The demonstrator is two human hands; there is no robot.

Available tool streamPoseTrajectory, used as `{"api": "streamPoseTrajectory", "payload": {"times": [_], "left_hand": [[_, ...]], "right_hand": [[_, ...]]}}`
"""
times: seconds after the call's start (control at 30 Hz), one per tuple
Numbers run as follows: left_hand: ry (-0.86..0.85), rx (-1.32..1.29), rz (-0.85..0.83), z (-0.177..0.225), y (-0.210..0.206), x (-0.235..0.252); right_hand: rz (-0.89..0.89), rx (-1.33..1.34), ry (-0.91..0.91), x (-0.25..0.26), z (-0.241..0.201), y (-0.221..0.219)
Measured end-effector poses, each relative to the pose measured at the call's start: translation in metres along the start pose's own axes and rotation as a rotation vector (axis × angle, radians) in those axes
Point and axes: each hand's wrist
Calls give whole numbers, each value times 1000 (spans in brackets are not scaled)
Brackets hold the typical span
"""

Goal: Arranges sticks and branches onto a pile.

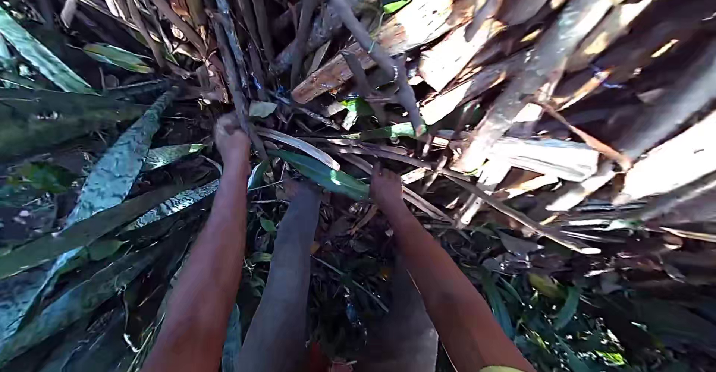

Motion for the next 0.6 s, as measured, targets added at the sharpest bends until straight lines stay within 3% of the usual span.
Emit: {"api": "streamPoseTrajectory", "payload": {"times": [0.03, 0.1, 0.17, 0.33, 0.43, 0.6], "left_hand": [[127, 14, -54, -39, -15, 4], [224, 24, -130, -94, -45, 16], [282, -54, -117, -123, -75, 19], [614, -108, 26, -94, -132, 5], [668, -134, 12, -87, -126, 7], [691, -342, -14, -114, -85, -4]], "right_hand": [[-14, -23, -18, 2, 0, 1], [-84, -30, -60, 4, -7, 12], [-185, 50, -73, -8, -7, 16], [-183, 239, -126, -53, -16, -1], [-132, 194, -164, -94, -15, -9], [63, 181, -291, -187, 71, 13]]}}
Point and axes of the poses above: each hand's wrist, its own x-axis towards the middle knuckle, its own y-axis out of the back of the hand, z = x × y, and after that the axes turned 9 degrees about -y, right-handed
